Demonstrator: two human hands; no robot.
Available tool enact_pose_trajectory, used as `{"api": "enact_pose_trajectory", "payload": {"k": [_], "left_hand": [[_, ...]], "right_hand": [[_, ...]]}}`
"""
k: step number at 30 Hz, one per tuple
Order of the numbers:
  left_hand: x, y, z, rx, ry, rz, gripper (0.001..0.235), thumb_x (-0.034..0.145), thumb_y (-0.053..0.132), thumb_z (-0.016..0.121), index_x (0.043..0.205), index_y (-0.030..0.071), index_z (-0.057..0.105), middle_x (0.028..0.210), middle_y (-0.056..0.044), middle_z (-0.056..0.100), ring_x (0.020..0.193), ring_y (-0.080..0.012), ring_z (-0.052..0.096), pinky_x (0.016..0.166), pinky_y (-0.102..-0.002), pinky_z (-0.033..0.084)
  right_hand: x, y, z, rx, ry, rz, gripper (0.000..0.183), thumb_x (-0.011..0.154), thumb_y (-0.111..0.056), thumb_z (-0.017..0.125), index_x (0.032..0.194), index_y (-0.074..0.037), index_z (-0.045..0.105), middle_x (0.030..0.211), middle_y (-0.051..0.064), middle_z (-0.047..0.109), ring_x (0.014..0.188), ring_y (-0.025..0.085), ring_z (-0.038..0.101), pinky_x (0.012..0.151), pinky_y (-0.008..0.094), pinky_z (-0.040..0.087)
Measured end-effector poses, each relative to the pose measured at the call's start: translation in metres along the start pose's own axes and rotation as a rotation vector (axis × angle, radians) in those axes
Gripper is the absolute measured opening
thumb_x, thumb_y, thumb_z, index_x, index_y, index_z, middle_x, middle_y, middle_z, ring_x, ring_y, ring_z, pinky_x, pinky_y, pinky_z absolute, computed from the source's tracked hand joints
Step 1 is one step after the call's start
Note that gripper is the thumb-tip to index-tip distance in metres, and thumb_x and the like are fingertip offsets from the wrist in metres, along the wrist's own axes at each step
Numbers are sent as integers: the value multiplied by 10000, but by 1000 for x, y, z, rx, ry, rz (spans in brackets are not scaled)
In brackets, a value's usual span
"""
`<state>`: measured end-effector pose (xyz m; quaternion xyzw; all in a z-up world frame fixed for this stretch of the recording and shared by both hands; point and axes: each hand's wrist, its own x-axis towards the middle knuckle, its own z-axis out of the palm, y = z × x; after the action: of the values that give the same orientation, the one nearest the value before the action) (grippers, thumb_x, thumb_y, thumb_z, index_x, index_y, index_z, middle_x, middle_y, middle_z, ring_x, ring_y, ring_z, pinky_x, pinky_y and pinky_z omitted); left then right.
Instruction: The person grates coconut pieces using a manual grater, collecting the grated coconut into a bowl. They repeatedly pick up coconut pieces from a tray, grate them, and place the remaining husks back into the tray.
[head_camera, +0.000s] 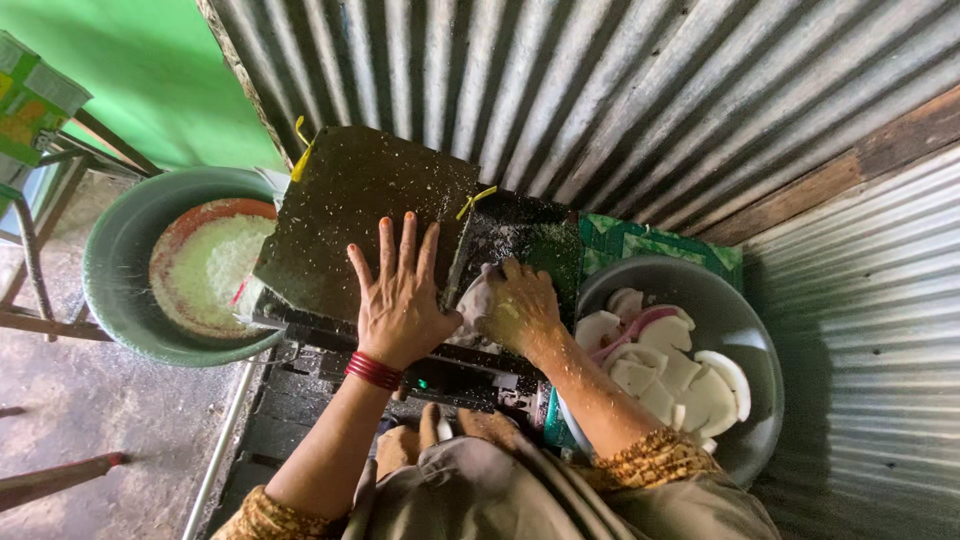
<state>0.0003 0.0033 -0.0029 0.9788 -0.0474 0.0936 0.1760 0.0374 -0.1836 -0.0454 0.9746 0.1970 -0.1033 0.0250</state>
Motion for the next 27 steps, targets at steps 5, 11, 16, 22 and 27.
{"api": "enact_pose_trajectory", "payload": {"k": [5, 11, 16, 22, 27], "left_hand": [[-2, -1, 2, 29, -38, -3, 1174, 599, 548, 781, 1580, 98, 319, 1663, -200, 227, 1542, -430, 146, 1162, -748, 65], [-2, 1, 3, -19, 31, 42, 1182, 658, 660, 753, 1576, 64, 307, 1648, -227, 230, 1530, -456, 147, 1150, -773, 69], [0, 2, 0, -18, -32, 5, 1166, 663, 636, 758, 1564, 55, 300, 1641, -245, 209, 1522, -470, 124, 1132, -781, 54], [2, 4, -5, 2, -65, -8, 1157, 613, 483, 782, 1578, 69, 297, 1660, -231, 197, 1539, -457, 115, 1152, -764, 55], [3, 5, -5, -5, -80, -10, 1167, 592, 459, 787, 1574, 61, 297, 1651, -235, 201, 1533, -457, 118, 1147, -765, 59]], "right_hand": [[6, 12, 8, 66, 16, -63, 939, 794, -569, 768, 1393, 76, 443, 1144, 243, 611, 913, 361, 648, 751, 471, 551], [46, 61, 70, 466, -67, -98, 227, 1031, -86, 510, 1134, 81, 624, 948, 227, 655, 754, 274, 637, 624, 380, 581], [66, 52, 96, 398, -192, -45, 151, 920, -12, 550, 991, 30, 676, 872, 169, 700, 704, 244, 696, 623, 379, 627], [50, 28, 77, 358, -10, -130, 105, 800, -40, 669, 869, 25, 717, 862, 215, 707, 791, 337, 713, 699, 434, 598], [40, 12, 60, 379, 47, -166, 142, 719, -47, 720, 844, 20, 719, 868, 222, 710, 823, 366, 718, 726, 457, 596]]}}
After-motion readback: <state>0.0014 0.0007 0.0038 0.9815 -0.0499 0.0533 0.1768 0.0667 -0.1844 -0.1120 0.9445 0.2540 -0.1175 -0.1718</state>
